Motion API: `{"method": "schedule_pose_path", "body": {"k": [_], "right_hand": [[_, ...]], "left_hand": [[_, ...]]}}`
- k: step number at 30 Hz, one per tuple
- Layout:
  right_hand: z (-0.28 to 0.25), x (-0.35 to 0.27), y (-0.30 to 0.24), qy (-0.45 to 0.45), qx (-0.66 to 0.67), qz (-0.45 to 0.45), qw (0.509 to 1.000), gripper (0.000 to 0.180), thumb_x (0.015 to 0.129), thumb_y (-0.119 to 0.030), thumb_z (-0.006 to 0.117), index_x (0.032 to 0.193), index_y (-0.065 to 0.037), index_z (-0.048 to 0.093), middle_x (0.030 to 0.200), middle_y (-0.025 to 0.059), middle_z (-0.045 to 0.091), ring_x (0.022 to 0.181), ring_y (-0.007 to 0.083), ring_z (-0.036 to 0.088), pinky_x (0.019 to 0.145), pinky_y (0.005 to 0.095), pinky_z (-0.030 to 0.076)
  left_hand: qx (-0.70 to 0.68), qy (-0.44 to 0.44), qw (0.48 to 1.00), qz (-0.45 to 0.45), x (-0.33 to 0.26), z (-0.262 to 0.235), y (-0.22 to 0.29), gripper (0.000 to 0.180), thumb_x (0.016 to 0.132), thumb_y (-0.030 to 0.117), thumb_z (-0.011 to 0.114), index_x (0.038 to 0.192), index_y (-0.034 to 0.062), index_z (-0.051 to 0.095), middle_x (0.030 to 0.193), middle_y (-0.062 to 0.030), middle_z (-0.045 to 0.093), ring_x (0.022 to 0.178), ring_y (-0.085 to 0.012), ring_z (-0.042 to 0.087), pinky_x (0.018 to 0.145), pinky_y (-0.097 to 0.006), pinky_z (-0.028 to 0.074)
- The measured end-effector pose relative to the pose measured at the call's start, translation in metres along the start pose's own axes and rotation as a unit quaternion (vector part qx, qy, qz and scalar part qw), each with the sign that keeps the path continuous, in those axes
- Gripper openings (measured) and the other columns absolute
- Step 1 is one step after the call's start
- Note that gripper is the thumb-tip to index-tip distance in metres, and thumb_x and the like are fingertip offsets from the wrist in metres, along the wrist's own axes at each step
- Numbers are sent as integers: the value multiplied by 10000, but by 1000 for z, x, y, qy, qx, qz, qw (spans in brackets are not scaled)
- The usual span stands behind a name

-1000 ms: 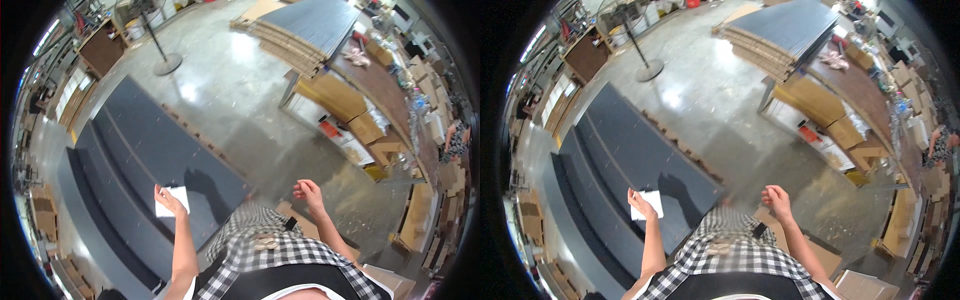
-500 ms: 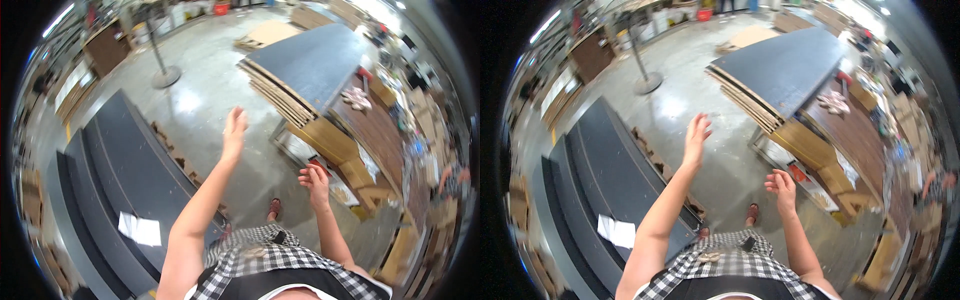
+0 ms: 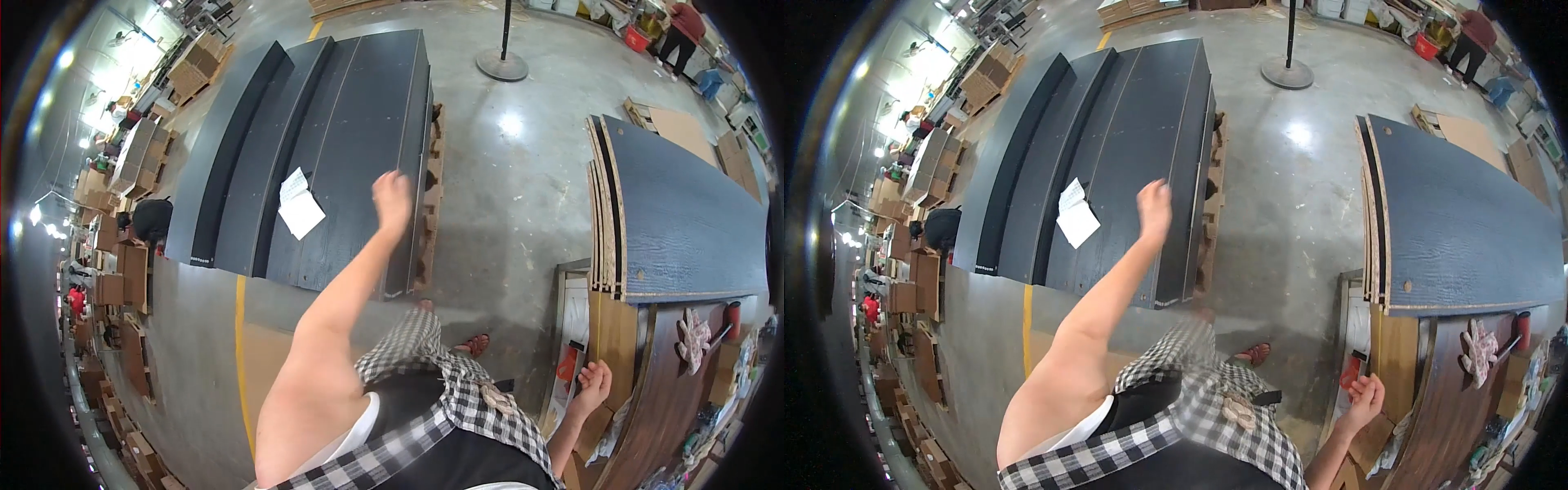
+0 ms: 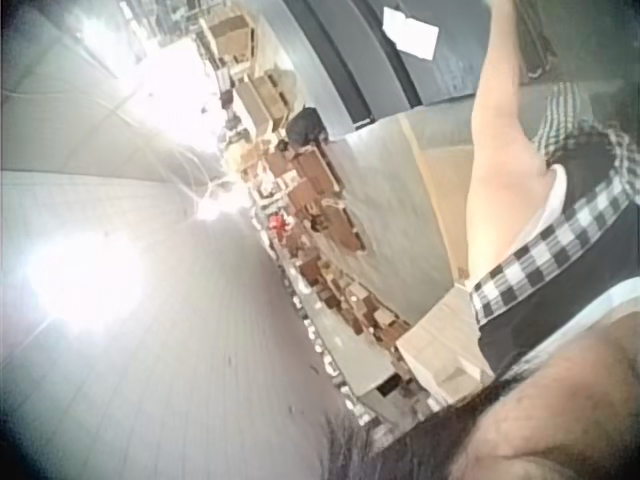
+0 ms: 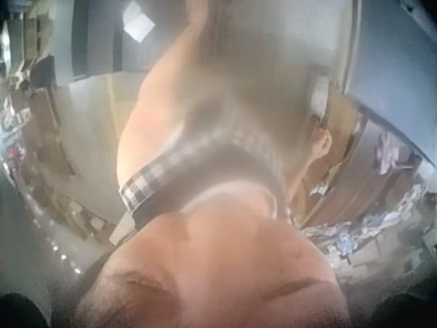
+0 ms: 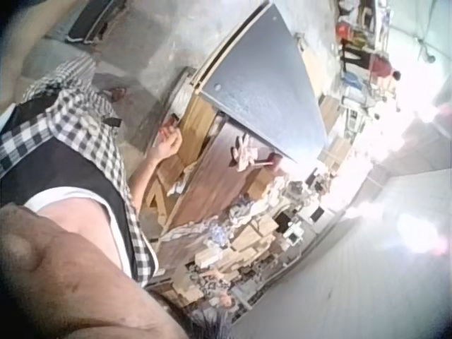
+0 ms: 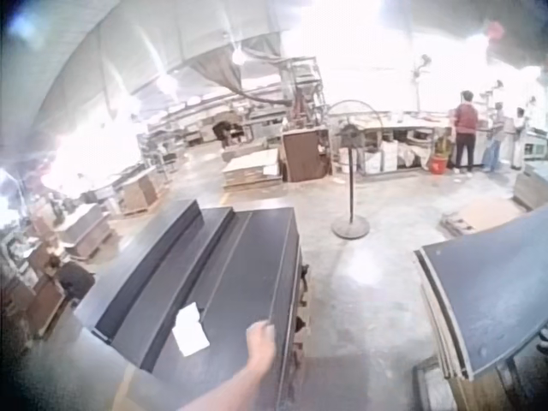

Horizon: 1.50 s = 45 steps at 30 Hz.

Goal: The person picks up a long dark furniture panel, carries it across a workshop, places it on a stack, and then peels small white circular labels from a sheet and applies them over pre-drilled holes on the panel.

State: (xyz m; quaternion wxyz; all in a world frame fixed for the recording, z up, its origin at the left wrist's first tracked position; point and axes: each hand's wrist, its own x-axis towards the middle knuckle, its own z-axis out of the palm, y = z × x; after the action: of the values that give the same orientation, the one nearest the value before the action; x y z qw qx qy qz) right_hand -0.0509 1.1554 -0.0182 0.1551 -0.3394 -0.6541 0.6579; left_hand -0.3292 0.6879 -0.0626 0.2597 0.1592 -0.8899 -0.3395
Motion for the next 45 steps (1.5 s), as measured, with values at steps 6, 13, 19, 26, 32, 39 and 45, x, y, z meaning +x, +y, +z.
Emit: {"method": "schedule_pose_path", "body": {"k": [6,13,19,26,32,39,45], "right_hand": [[40,31,-51,176,21,-77,981,253,927,-197,476,1144,-73,512,981,27,558,819,105,530,682,242,437],[68,54,-122,155,17,-204,967,274,931,-174,444,1156,-29,502,1014,54,570,816,104,543,676,253,427],[48,68,-134,25,150,-71,986,404,935,-332,423,1179,-16,489,961,95,603,775,154,596,626,277,498],[27,115,-155,-91,194,17,977,425,914,-353,473,1132,11,469,989,125,555,777,214,612,623,328,521],[16,150,-181,-121,215,75,966,419,852,-367,579,1038,-3,485,883,78,554,734,191,589,642,355,518],[5,123,-184,-40,257,46,965,384,855,-261,549,1093,35,493,1015,119,572,907,195,574,784,340,481],[28,84,-186,-41,251,73,964,335,875,-282,518,1038,11,523,977,102,584,876,184,577,775,331,484]], "left_hand": [[-328,-160,903,-226,-2,-21,29,344,943,289,419,1197,64,476,1105,-57,547,1004,-137,504,817,-280,412],[-364,-263,882,142,19,44,179,338,941,230,429,1196,17,491,1174,-93,525,1124,-177,467,935,-286,358],[-202,-296,871,336,71,107,341,498,904,425,417,1176,21,522,1153,-206,548,1108,-344,482,934,-372,369],[122,-446,823,331,86,135,403,689,829,638,383,856,14,675,920,-213,635,907,-356,598,786,-394,454],[144,-379,858,316,57,119,408,605,902,509,316,823,25,669,914,-203,630,915,-347,583,794,-420,438],[162,-364,856,330,-8,75,400,602,911,477,329,806,-34,630,881,-246,615,864,-378,595,775,-439,464],[150,-377,861,305,1,42,376,606,893,484,352,785,-40,637,839,-236,620,824,-393,600,750,-438,466]]}}
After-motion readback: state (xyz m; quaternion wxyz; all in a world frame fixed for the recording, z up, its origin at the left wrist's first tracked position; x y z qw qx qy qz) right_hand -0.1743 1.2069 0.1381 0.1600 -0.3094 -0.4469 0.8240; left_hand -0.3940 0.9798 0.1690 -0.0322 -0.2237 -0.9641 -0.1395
